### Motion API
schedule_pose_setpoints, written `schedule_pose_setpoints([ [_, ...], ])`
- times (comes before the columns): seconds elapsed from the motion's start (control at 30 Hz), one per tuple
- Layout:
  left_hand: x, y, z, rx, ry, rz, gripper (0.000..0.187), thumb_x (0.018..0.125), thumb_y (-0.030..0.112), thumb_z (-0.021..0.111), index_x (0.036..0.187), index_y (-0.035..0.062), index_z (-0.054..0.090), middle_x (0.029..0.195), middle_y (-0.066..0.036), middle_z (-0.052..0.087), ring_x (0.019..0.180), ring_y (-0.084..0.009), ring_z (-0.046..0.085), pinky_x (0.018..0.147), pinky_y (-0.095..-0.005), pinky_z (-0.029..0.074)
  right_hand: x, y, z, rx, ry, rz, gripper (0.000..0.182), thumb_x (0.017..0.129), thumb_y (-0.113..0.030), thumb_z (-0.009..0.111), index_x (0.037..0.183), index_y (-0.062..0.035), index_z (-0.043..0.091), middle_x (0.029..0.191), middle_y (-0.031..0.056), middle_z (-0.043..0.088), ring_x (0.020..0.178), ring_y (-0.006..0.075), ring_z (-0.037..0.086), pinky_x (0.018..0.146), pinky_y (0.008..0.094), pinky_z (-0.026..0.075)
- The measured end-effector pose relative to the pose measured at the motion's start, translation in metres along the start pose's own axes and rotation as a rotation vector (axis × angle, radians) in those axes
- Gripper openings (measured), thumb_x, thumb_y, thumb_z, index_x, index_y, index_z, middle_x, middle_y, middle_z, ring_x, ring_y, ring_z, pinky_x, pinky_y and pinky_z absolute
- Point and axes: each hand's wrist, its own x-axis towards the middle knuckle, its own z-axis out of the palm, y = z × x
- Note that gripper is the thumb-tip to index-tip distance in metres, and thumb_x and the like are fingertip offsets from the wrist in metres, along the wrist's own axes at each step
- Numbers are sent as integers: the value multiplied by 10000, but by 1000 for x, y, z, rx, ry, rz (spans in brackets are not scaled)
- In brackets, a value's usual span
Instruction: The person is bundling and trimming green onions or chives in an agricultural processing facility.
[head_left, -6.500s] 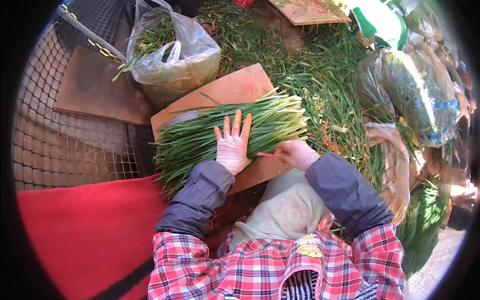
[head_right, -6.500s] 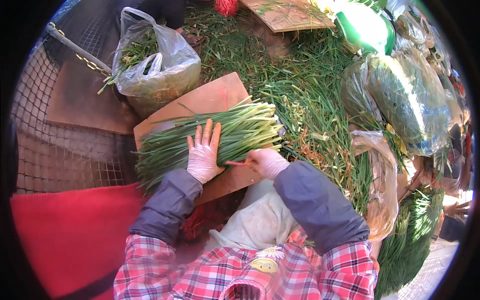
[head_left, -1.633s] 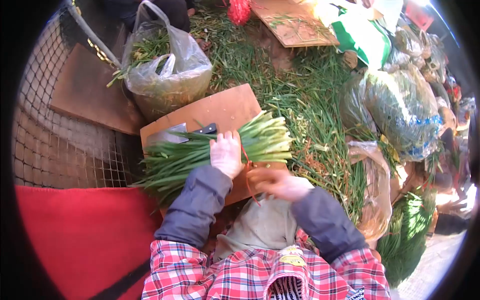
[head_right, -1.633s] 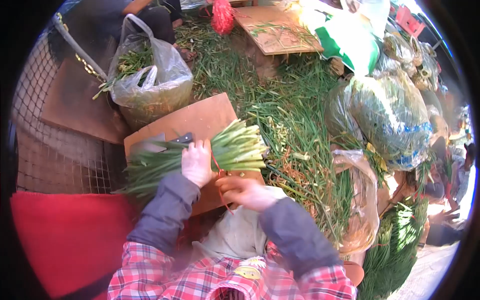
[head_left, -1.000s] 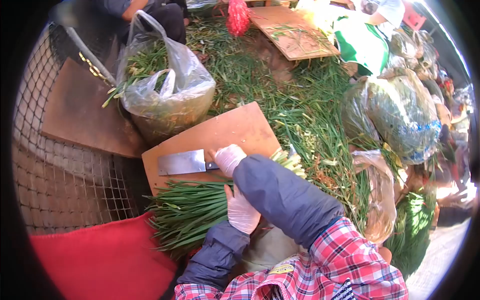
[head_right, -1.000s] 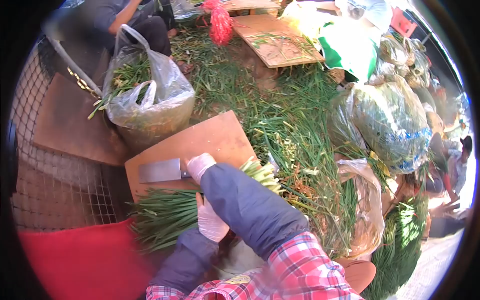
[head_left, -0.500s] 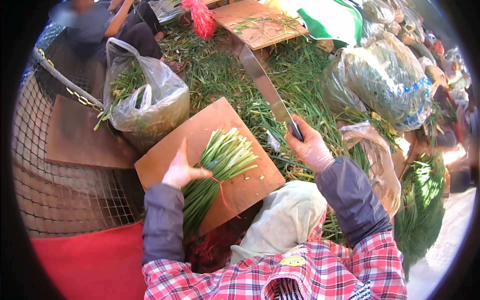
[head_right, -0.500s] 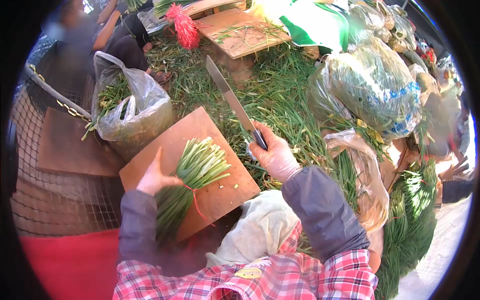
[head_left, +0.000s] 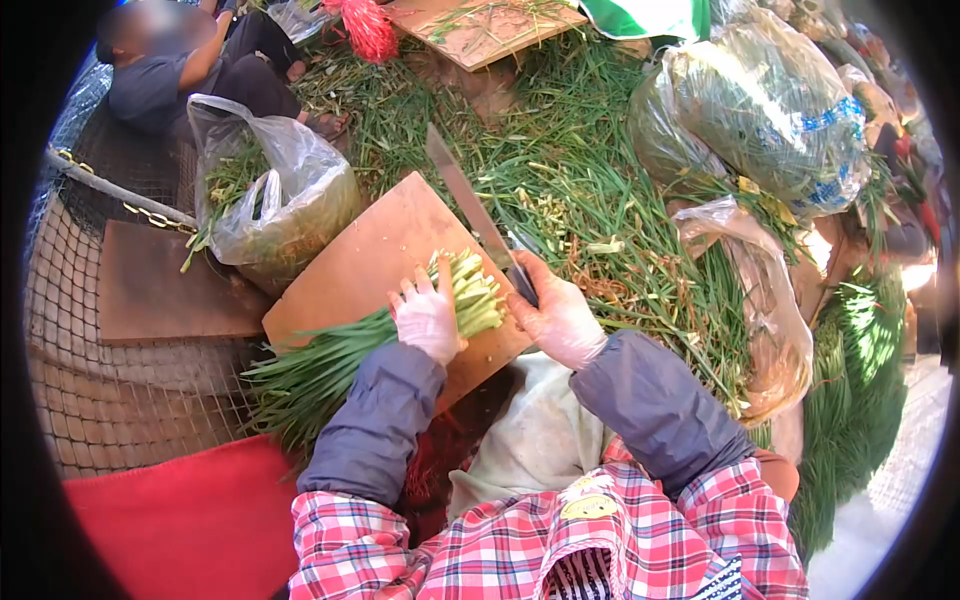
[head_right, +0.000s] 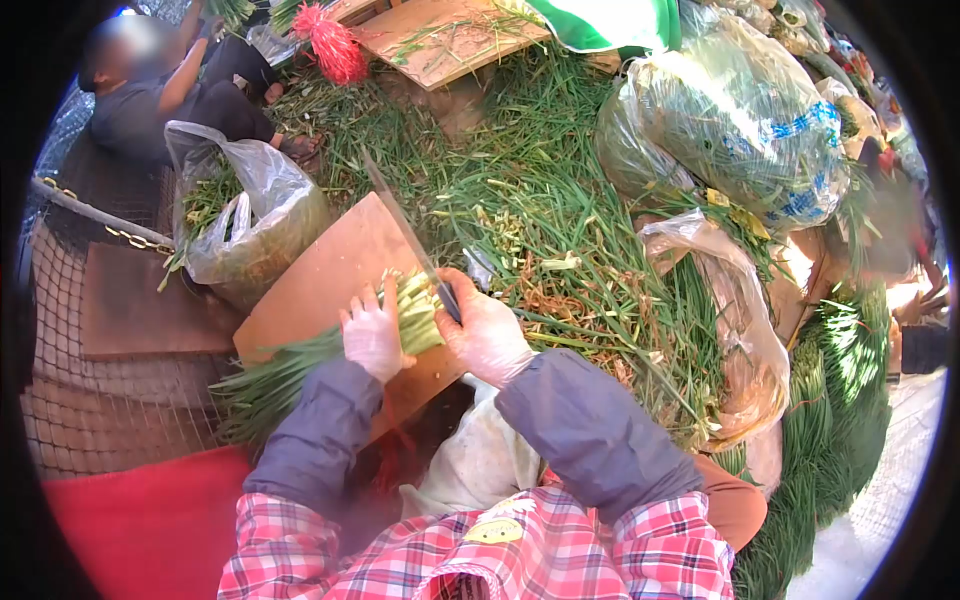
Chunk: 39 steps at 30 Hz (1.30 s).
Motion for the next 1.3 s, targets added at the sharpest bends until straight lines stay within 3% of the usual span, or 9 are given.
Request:
schedule_pose_setpoints([
  [0.1,36,-11,-8,-240,-289,-76,1191,402,381,857,1350,6,241,1159,-193,509,1051,-334,516,858,-432,426,-12,1,-1,-207,-34,-32,416,827,-204,550,1199,-73,416,785,197,606,739,366,601,644,424,474],
  [0.2,46,-18,-4,-259,-272,-45,1103,428,376,856,1309,-4,311,1099,-170,553,1011,-305,551,834,-390,448,-34,-2,-7,-401,-113,-37,410,848,-240,533,1201,-79,402,756,200,609,698,370,606,605,444,480],
  [0.3,42,-26,-4,-297,-264,-38,1032,435,356,856,1272,-1,368,1081,-168,569,993,-298,568,821,-366,465,-42,-15,-17,-493,-320,162,398,857,-248,512,1191,-61,404,726,196,605,672,374,603,585,452,475],
  [0.6,36,-40,-6,-360,-294,-64,839,463,315,825,1159,18,463,1033,-165,600,971,-303,587,830,-370,475,-43,-4,12,-552,-260,142,273,842,-212,486,1058,-46,467,674,195,589,631,381,588,558,487,447],
  [0.8,37,-40,-6,-348,-319,-53,897,462,335,838,1196,6,441,1087,-150,582,1012,-296,562,856,-362,457,-26,-5,18,-637,-345,225,268,844,-212,476,1000,2,440,697,219,593,668,401,590,594,491,459],
  [0.93,39,-40,0,-345,-277,-39,777,456,327,819,1086,10,493,1001,-165,602,934,-310,595,802,-374,484,5,23,40,-613,-311,187,288,841,-235,477,985,9,424,720,238,599,688,405,595,611,497,464],
  [1.17,32,-40,-6,-367,-316,-76,920,441,366,843,1177,1,430,1064,-144,568,1012,-288,550,861,-372,446,45,59,91,-625,-259,240,337,833,-270,485,1065,-29,441,742,224,612,704,392,605,637,490,469],
  [1.2,30,-45,-2,-432,-307,-51,1039,432,373,819,1255,-56,352,1168,-244,498,1085,-358,501,917,-377,420,40,61,83,-590,-239,210,373,831,-283,486,1101,-32,432,768,226,615,721,394,606,642,488,470],
  [1.3,11,-69,18,-661,-2,85,1233,394,384,859,1355,-28,204,1346,-242,328,1235,-364,351,1014,-409,321,30,67,46,-575,-136,256,363,821,-291,501,1099,-63,451,795,225,616,745,397,603,656,482,471],
])
